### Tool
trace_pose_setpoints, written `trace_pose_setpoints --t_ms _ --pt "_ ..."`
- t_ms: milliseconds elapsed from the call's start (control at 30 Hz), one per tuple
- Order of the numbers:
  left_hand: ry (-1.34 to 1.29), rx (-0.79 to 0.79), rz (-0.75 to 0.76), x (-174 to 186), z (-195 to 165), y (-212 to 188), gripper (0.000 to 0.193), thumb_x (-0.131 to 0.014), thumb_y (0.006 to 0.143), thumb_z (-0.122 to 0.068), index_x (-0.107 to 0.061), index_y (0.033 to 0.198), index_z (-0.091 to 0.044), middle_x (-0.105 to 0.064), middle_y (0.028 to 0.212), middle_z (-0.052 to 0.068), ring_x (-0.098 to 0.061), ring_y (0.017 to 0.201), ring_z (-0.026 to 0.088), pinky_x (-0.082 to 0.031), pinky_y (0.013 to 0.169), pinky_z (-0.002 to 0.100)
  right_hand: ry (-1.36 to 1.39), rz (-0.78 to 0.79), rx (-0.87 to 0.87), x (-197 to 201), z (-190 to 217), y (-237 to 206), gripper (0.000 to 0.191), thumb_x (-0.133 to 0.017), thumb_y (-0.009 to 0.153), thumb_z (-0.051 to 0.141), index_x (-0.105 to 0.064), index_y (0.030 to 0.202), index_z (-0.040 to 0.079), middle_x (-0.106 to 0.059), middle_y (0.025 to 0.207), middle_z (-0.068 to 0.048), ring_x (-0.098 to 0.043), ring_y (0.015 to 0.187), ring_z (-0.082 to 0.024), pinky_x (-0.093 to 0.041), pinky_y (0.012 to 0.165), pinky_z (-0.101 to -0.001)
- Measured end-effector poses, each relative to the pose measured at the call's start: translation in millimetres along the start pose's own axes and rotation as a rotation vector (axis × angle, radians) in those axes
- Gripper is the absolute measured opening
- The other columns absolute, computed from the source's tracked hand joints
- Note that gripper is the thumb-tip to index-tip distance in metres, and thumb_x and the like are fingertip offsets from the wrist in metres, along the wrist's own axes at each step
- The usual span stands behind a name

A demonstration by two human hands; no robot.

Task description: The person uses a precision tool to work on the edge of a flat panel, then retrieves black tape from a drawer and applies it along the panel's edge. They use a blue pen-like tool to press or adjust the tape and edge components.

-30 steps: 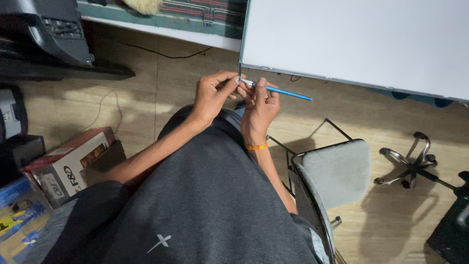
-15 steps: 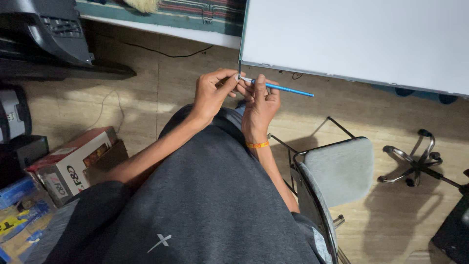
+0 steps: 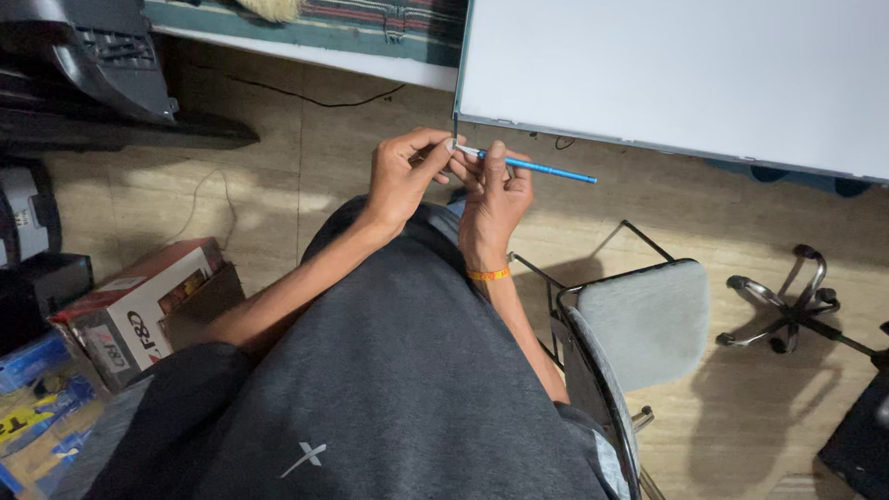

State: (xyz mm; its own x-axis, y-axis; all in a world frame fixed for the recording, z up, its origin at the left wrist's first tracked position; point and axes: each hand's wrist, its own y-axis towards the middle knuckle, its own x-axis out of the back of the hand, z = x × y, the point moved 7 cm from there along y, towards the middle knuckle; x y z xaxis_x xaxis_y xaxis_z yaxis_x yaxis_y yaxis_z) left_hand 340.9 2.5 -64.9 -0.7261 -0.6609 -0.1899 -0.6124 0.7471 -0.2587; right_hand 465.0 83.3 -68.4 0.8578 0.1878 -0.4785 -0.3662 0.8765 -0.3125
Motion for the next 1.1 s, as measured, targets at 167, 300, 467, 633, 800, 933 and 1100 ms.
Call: trace_pose_setpoints --t_ms 167,300,467,633,800,933,1100 --pt "-0.012 0.006 0.003 -0.9 0.2 -0.3 0.019 -0.067 0.103 -0.015 -0.077 0.112 -0.001 -0.076 0.098 0.004 -0.07 0.083 0.006 -0.06 0.067 0.021 0.014 -0.025 -0.015 1.0 -1.7 0.2 0.021 -0.066 0.104 0.021 -0.055 0.105 0.003 -0.072 0.092 -0.015 -0.076 0.09 -0.026 -0.066 0.081 -0.0407" --pt "-0.005 -0.008 -0.002 -0.6 -0.1 0.0 0.019 -0.067 0.102 -0.015 -0.076 0.112 -0.001 -0.076 0.101 0.004 -0.07 0.083 0.007 -0.061 0.067 0.021 0.013 -0.035 -0.017 1.9 -2.5 0.3 0.021 -0.066 0.104 0.02 -0.055 0.106 0.002 -0.072 0.092 -0.015 -0.076 0.09 -0.026 -0.066 0.081 -0.0405" --pt "-0.035 0.008 0.007 -1.0 1.2 -0.5 0.02 -0.067 0.103 -0.016 -0.076 0.111 -0.001 -0.075 0.1 0.004 -0.07 0.084 0.007 -0.06 0.067 0.021 0.014 -0.046 -0.024 1.9 -3.0 0.6 0.021 -0.066 0.104 0.02 -0.054 0.104 0.003 -0.071 0.092 -0.014 -0.076 0.089 -0.027 -0.066 0.08 -0.0403" --pt "-0.024 0.009 0.01 -1.0 0.8 -0.3 0.02 -0.067 0.103 -0.015 -0.077 0.112 -0.001 -0.076 0.097 0.004 -0.07 0.082 0.007 -0.06 0.067 0.022 0.026 -0.036 -0.037 0.7 -1.7 -0.1 0.021 -0.065 0.104 0.021 -0.053 0.104 0.003 -0.072 0.092 -0.015 -0.076 0.09 -0.027 -0.066 0.08 -0.0399" --pt "-0.032 0.022 0.008 -1.2 2.0 -0.6 0.02 -0.067 0.103 -0.016 -0.076 0.112 -0.001 -0.075 0.097 0.004 -0.07 0.083 0.006 -0.059 0.068 0.021 0.032 -0.047 -0.045 1.2 -3.7 0.3 0.021 -0.066 0.104 0.02 -0.054 0.105 0.002 -0.072 0.092 -0.016 -0.076 0.089 -0.027 -0.065 0.079 -0.0389" --pt "-0.018 0.01 0.015 -0.8 0.6 -0.9 0.019 -0.067 0.103 -0.016 -0.076 0.113 -0.002 -0.075 0.097 0.003 -0.07 0.084 0.006 -0.061 0.069 0.021 0.031 -0.037 -0.033 1.3 -3.4 0.2 0.022 -0.066 0.104 0.02 -0.053 0.106 0.003 -0.071 0.093 -0.015 -0.076 0.09 -0.027 -0.065 0.08 -0.0395" --pt "0.005 0.001 0.009 -1.0 -0.8 -0.7 0.019 -0.067 0.103 -0.016 -0.076 0.112 -0.002 -0.076 0.098 0.003 -0.07 0.082 0.006 -0.061 0.068 0.021 0.017 -0.044 -0.029 2.2 -2.9 0.3 0.022 -0.067 0.103 0.021 -0.054 0.106 0.002 -0.071 0.093 -0.015 -0.076 0.09 -0.027 -0.066 0.081 -0.0396"
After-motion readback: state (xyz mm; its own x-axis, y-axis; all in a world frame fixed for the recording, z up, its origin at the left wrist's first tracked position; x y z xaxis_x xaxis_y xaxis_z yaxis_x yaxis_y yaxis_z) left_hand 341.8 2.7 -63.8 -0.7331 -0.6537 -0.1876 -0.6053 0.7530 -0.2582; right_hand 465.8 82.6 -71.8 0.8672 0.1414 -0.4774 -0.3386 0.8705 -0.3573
